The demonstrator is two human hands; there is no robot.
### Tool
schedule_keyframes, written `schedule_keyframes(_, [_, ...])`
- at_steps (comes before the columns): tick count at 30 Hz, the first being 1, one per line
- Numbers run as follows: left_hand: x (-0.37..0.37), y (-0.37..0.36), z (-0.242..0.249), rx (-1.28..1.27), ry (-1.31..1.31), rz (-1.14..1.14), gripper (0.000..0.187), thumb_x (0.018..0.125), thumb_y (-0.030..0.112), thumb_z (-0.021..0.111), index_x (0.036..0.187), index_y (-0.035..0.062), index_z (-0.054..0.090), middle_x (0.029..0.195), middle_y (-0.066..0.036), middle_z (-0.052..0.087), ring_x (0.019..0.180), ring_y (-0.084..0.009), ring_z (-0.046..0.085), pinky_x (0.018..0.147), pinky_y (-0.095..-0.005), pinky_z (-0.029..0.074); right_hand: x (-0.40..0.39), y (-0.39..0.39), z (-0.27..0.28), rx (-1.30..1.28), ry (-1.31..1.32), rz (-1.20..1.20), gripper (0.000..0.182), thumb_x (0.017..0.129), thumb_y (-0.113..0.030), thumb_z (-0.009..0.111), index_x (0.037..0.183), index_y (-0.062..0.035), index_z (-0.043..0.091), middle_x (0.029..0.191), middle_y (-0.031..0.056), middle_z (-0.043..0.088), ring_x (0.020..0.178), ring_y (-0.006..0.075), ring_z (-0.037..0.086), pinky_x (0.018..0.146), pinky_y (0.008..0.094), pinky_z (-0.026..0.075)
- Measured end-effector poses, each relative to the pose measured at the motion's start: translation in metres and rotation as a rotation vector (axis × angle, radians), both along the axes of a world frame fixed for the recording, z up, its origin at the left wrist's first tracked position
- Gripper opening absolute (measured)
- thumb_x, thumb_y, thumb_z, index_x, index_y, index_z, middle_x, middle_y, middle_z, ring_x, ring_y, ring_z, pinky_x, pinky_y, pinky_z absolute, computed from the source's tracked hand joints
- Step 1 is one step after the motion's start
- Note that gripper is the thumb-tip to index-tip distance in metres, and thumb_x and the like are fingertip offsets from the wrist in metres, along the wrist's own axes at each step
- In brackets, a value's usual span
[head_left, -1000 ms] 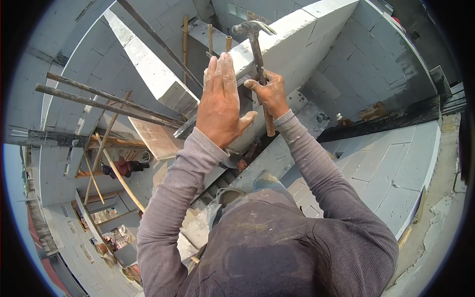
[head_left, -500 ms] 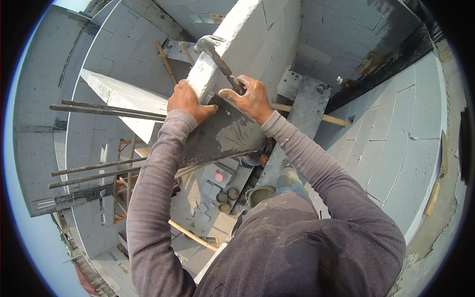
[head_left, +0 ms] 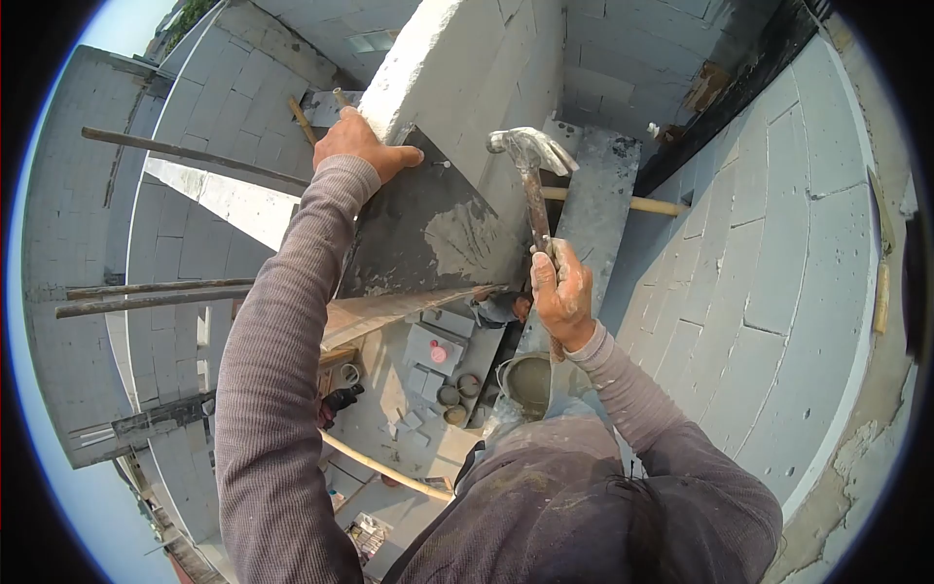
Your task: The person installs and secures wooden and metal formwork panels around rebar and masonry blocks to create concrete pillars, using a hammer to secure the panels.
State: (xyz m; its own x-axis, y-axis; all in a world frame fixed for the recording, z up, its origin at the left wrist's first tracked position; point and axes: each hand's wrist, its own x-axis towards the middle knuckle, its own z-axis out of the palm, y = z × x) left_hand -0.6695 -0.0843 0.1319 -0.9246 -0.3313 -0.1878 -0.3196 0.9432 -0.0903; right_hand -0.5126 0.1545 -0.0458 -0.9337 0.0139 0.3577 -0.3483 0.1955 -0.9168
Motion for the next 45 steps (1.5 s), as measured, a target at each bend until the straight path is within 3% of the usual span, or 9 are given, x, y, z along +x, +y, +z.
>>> schedule_keyframes(6, [0.000, -0.003, -0.005, -0.017, 0.025, -0.010, 0.103, 0.067, 0.060, 0.085, 0.136, -0.0066, 0.049, 0.120, -0.022, 0.069, 0.114, -0.0319, 0.068, 0.101, -0.0378, 0.053, 0.014, -0.018, 0.041, -0.239, 0.181, -0.088, 0.031, 0.108, -0.027, 0.048, 0.099, 0.0015, 0.055, 0.065, 0.0031, 0.052, 0.050, 0.0114, 0.049, 0.047, 0.0282, 0.038])
schedule_keyframes(7, [0.000, -0.002, -0.005, -0.022, 0.037, -0.010, 0.103, 0.066, 0.060, 0.085, 0.136, -0.0065, 0.050, 0.120, -0.022, 0.069, 0.114, -0.0318, 0.068, 0.101, -0.0378, 0.053, 0.011, -0.025, 0.028, -0.051, 0.193, -0.100, 0.017, 0.104, -0.016, 0.054, 0.105, 0.0014, 0.054, 0.063, 0.0127, 0.053, 0.048, 0.0333, 0.056, 0.048, 0.0379, 0.042])
schedule_keyframes(9, [0.004, -0.002, -0.005, -0.021, 0.040, -0.009, 0.102, 0.066, 0.060, 0.085, 0.136, -0.0064, 0.050, 0.120, -0.022, 0.069, 0.114, -0.0317, 0.068, 0.101, -0.0378, 0.053, -0.003, -0.036, 0.003, 0.121, 0.020, 0.046, 0.015, 0.103, -0.014, 0.056, 0.103, 0.0007, 0.054, 0.062, 0.0154, 0.053, 0.052, 0.0397, 0.057, 0.048, 0.0387, 0.042])
schedule_keyframes(15, [0.002, 0.001, -0.002, -0.019, 0.052, -0.016, 0.100, 0.066, 0.059, 0.086, 0.134, -0.0062, 0.052, 0.120, -0.021, 0.069, 0.113, -0.0313, 0.068, 0.101, -0.0367, 0.052, 0.012, -0.015, 0.052, -0.091, 0.203, -0.117, 0.016, 0.102, -0.013, 0.057, 0.107, 0.0027, 0.056, 0.070, 0.0134, 0.056, 0.049, 0.0312, 0.055, 0.050, 0.0371, 0.044])
schedule_keyframes(16, [0.002, 0.000, -0.001, -0.016, 0.051, -0.019, 0.099, 0.066, 0.058, 0.086, 0.134, -0.0062, 0.052, 0.120, -0.021, 0.069, 0.113, -0.0313, 0.068, 0.101, -0.0364, 0.053, 0.014, -0.013, 0.053, -0.143, 0.216, -0.131, 0.026, 0.107, -0.024, 0.052, 0.100, 0.0008, 0.051, 0.062, 0.0030, 0.049, 0.051, 0.0109, 0.048, 0.048, 0.0299, 0.042])
schedule_keyframes(23, [0.000, 0.001, 0.001, -0.022, 0.059, -0.014, 0.099, 0.067, 0.058, 0.085, 0.134, -0.0061, 0.052, 0.119, -0.021, 0.069, 0.112, -0.0310, 0.068, 0.101, -0.0362, 0.053, -0.001, -0.024, -0.021, 0.119, -0.007, 0.102, 0.015, 0.099, -0.011, 0.062, 0.105, 0.0026, 0.057, 0.074, 0.0230, 0.057, 0.053, 0.0374, 0.060, 0.046, 0.0399, 0.041])
schedule_keyframes(31, [0.001, -0.002, -0.005, -0.025, 0.052, -0.005, 0.102, 0.067, 0.059, 0.085, 0.137, -0.0054, 0.050, 0.121, -0.021, 0.069, 0.113, -0.0303, 0.068, 0.102, -0.0367, 0.052, 0.011, -0.029, 0.023, -0.377, 0.223, -0.109, 0.031, 0.107, -0.031, 0.052, 0.097, -0.0014, 0.052, 0.064, 0.0032, 0.054, 0.052, 0.0156, 0.053, 0.049, 0.0288, 0.041])
schedule_keyframes(35, [0.000, 0.001, -0.001, -0.030, 0.061, -0.021, 0.102, 0.067, 0.059, 0.085, 0.137, -0.0057, 0.049, 0.122, -0.021, 0.068, 0.113, -0.0308, 0.068, 0.102, -0.0379, 0.052, -0.008, -0.021, -0.017, 0.131, -0.069, 0.083, 0.028, 0.106, -0.027, 0.055, 0.094, -0.0019, 0.053, 0.061, 0.0036, 0.052, 0.050, 0.0172, 0.053, 0.048, 0.0321, 0.040])
schedule_keyframes(45, [0.007, 0.004, 0.000, -0.028, 0.049, 0.005, 0.102, 0.067, 0.058, 0.085, 0.138, -0.0054, 0.049, 0.123, -0.021, 0.068, 0.114, -0.0305, 0.068, 0.104, -0.0358, 0.051, 0.000, -0.030, -0.005, -0.009, 0.125, -0.030, 0.020, 0.103, -0.020, 0.059, 0.103, -0.0013, 0.051, 0.066, 0.0166, 0.053, 0.051, 0.0353, 0.056, 0.049, 0.0369, 0.043])
